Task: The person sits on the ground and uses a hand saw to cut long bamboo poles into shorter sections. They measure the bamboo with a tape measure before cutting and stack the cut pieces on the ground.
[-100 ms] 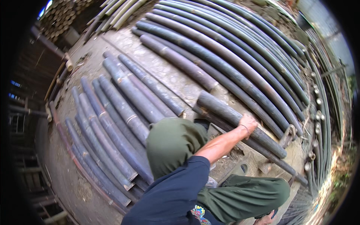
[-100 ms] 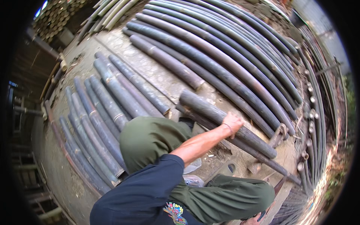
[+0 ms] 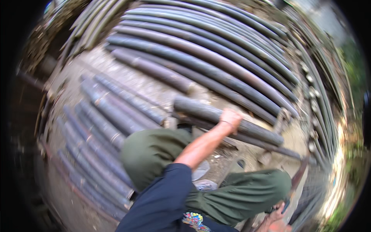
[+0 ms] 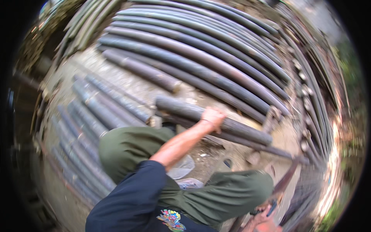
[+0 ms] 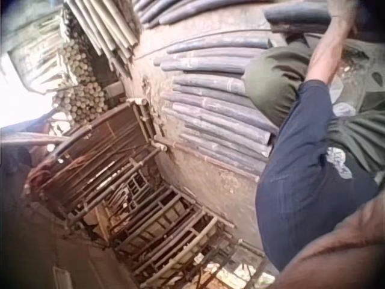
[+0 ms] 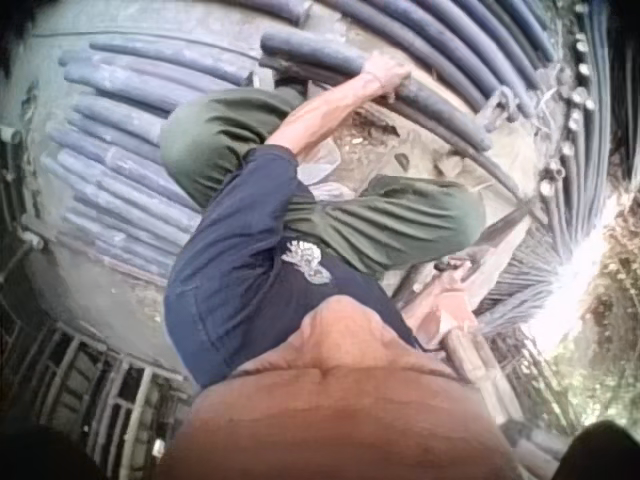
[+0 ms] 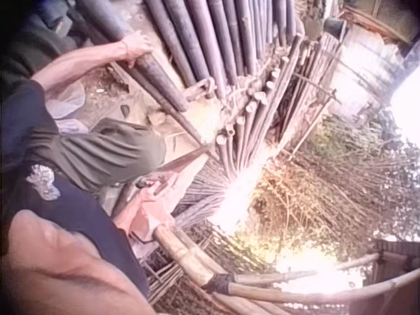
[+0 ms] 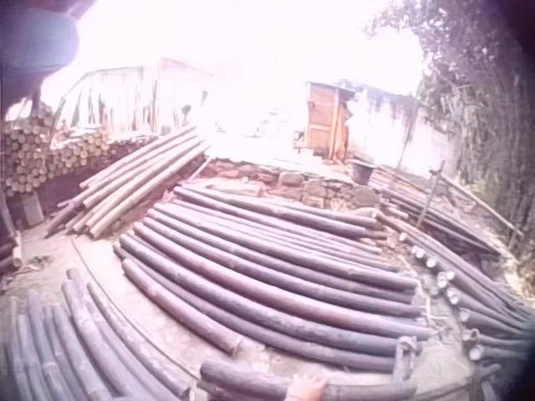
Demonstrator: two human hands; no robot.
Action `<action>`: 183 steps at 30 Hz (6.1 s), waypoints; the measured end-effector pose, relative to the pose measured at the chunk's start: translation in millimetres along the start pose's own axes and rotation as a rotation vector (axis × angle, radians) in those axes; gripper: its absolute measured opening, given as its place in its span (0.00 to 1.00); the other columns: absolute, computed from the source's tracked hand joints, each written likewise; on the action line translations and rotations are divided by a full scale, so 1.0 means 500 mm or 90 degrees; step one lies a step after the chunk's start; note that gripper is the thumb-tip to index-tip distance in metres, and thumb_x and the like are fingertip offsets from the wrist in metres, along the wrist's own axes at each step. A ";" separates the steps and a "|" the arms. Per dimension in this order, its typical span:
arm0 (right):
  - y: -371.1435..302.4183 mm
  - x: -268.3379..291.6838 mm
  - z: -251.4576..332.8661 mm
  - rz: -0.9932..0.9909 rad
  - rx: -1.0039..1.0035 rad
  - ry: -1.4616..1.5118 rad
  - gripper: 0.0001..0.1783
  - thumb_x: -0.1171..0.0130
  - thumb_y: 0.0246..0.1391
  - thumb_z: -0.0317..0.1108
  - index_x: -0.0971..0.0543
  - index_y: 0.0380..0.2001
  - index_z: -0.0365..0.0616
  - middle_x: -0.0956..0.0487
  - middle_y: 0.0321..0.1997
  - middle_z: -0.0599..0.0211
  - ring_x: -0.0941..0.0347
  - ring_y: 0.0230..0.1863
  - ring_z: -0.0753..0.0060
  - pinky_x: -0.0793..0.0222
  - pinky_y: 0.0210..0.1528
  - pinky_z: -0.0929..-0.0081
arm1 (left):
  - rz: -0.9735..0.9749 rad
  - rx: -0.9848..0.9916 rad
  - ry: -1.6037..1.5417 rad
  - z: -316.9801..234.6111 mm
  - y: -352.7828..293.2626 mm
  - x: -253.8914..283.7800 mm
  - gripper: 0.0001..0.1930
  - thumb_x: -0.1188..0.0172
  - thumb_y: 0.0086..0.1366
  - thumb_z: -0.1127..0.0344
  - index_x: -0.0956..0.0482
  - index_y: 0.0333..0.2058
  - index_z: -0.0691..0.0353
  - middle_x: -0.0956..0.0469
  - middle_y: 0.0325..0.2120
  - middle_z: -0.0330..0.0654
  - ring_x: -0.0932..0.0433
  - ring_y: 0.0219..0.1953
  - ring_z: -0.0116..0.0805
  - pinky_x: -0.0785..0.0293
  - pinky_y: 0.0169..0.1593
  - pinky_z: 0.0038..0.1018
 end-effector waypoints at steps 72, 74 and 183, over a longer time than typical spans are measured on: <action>-0.035 0.061 -0.064 -0.245 -0.073 -0.104 0.27 0.47 0.61 0.27 0.33 0.64 0.37 0.31 0.29 0.70 0.39 0.22 0.83 0.39 0.19 0.82 | 0.029 -0.073 0.076 -0.043 0.037 -0.074 0.26 0.32 0.48 0.63 0.29 0.46 0.55 0.22 0.43 0.47 0.22 0.49 0.48 0.25 0.49 0.44; -0.033 0.067 -0.076 -0.223 0.096 -0.478 0.29 0.45 0.60 0.28 0.34 0.65 0.35 0.22 0.46 0.54 0.23 0.36 0.61 0.26 0.35 0.69 | -0.018 -0.085 0.092 -0.086 0.026 -0.056 0.36 0.28 0.44 0.59 0.32 0.53 0.56 0.26 0.49 0.47 0.27 0.55 0.47 0.29 0.54 0.42; 0.112 -0.199 -0.150 0.221 0.042 -0.153 0.31 0.37 0.45 0.29 0.26 0.55 0.26 0.20 0.27 0.59 0.23 0.23 0.70 0.26 0.31 0.72 | -0.167 -0.072 -0.100 -0.437 0.224 -0.237 0.24 0.45 0.66 0.43 0.22 0.33 0.62 0.22 0.29 0.51 0.20 0.35 0.52 0.24 0.41 0.43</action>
Point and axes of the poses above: each hand's wrist, its own y-axis towards the middle knuckle, its own x-axis out of the back of the hand, z = x × y, the point moved 1 cm from there along y, towards the middle knuckle
